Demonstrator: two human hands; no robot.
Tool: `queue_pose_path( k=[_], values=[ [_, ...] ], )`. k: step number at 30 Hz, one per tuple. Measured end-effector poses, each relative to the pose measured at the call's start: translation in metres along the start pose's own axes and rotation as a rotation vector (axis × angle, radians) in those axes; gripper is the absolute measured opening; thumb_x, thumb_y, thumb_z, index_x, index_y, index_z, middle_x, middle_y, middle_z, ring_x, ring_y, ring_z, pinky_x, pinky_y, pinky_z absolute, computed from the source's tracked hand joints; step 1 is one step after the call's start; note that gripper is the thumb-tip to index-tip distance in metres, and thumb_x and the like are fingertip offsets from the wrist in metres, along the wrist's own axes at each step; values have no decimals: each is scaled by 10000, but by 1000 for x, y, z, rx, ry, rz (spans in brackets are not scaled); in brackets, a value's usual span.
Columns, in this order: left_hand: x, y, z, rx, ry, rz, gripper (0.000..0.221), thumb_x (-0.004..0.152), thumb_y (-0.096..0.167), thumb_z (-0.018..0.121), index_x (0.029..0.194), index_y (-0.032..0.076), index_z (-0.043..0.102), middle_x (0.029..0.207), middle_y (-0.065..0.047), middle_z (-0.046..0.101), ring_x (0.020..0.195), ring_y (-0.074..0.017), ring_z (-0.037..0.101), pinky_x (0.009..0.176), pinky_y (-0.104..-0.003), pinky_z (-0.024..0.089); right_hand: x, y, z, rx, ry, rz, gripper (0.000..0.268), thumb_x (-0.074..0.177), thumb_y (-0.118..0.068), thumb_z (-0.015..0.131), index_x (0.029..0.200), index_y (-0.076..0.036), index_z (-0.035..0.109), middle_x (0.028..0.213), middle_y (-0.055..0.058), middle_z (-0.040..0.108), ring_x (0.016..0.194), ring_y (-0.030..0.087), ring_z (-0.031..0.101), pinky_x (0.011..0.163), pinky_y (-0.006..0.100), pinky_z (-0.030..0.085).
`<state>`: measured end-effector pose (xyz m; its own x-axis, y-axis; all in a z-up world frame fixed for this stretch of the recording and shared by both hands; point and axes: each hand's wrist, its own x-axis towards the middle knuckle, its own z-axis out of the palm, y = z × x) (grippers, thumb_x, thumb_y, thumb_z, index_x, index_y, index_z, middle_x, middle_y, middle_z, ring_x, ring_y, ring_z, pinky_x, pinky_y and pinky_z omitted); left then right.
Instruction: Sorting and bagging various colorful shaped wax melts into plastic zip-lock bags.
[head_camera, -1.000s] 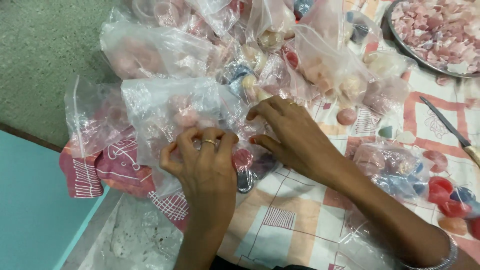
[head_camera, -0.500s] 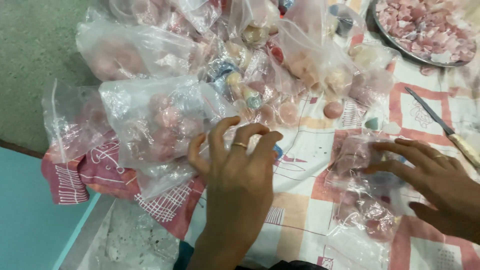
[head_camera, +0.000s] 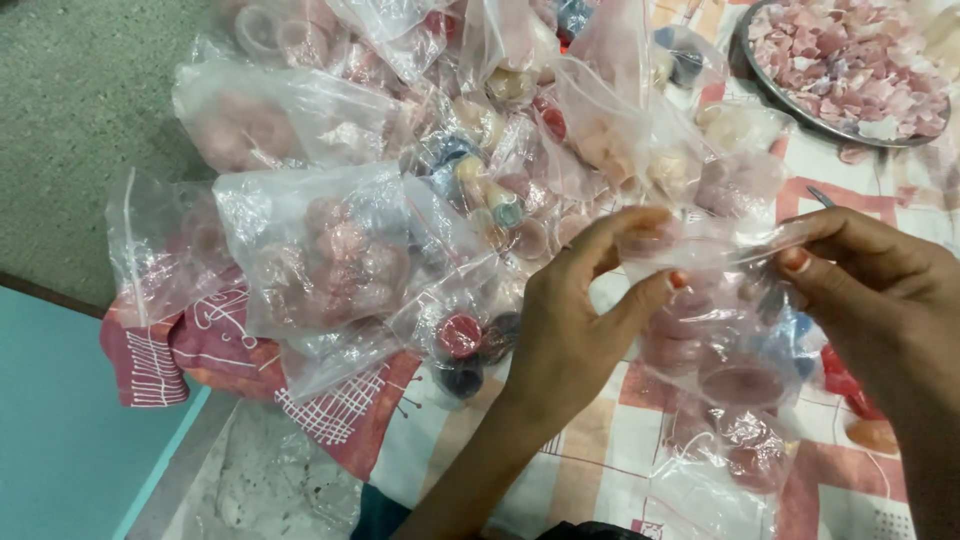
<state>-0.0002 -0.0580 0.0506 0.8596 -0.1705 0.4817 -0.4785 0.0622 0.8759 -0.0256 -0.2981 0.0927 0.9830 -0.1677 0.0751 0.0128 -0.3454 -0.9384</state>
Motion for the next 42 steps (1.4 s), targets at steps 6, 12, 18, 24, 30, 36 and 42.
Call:
queue_pose_path(
  k=[6, 12, 18, 24, 30, 36, 42],
  values=[
    [-7, -14, -3, -471, -32, -216, 171, 1007, 29, 712, 1177, 34, 695, 1104, -128, 753, 1058, -137, 724, 972, -307, 585, -3, -2, 10, -127, -149, 32, 308, 892, 17, 710, 1200, 5, 722, 947, 130, 751, 872, 173, 736, 750, 334, 612],
    [4, 21, -29, -71, -90, -107, 299, 874, 105, 803, 1148, 46, 697, 1122, -76, 671, 994, -122, 650, 872, -301, 561, -4, 0, 19, -175, -191, -62, 163, 830, 23, 748, 991, 28, 772, 940, 122, 783, 859, 155, 725, 740, 318, 616],
    [-2, -2, -43, -68, -250, -212, 223, 868, 184, 812, 1051, 72, 750, 1054, -18, 711, 950, -108, 679, 810, -299, 540, -2, -3, 29, -149, -252, -93, 154, 858, 10, 774, 1009, 31, 751, 1004, 148, 759, 894, 176, 722, 754, 331, 603],
    [0, 18, -42, -45, -176, -225, 159, 866, 94, 785, 982, 42, 689, 947, -30, 715, 896, -106, 689, 810, -293, 562, 2, -43, 50, -397, -273, -201, 318, 785, -96, 791, 1101, -67, 768, 1041, 36, 780, 878, 114, 739, 733, 286, 594],
    [1, 23, -56, 5, -173, -80, 202, 870, -25, 757, 1013, 32, 628, 954, -40, 674, 901, -111, 692, 831, -282, 572, 4, -39, 54, -481, -301, -297, 170, 784, -117, 795, 951, -97, 821, 889, 21, 796, 809, 118, 747, 682, 312, 587],
    [-1, 21, -61, 75, -156, -70, 309, 839, 57, 793, 1128, 61, 684, 1043, -50, 690, 898, -127, 677, 760, -266, 565, 6, -14, 47, -299, -323, -337, 129, 816, -91, 784, 940, -62, 806, 872, 48, 789, 816, 140, 716, 757, 322, 577],
    [-8, 12, -54, 37, -80, -185, 118, 875, 104, 786, 987, 68, 774, 927, -37, 749, 812, -122, 711, 697, -276, 562, -6, -46, 64, -374, -270, -336, 201, 761, -118, 814, 955, -71, 797, 899, 42, 787, 851, 137, 723, 787, 329, 575]
  ],
)
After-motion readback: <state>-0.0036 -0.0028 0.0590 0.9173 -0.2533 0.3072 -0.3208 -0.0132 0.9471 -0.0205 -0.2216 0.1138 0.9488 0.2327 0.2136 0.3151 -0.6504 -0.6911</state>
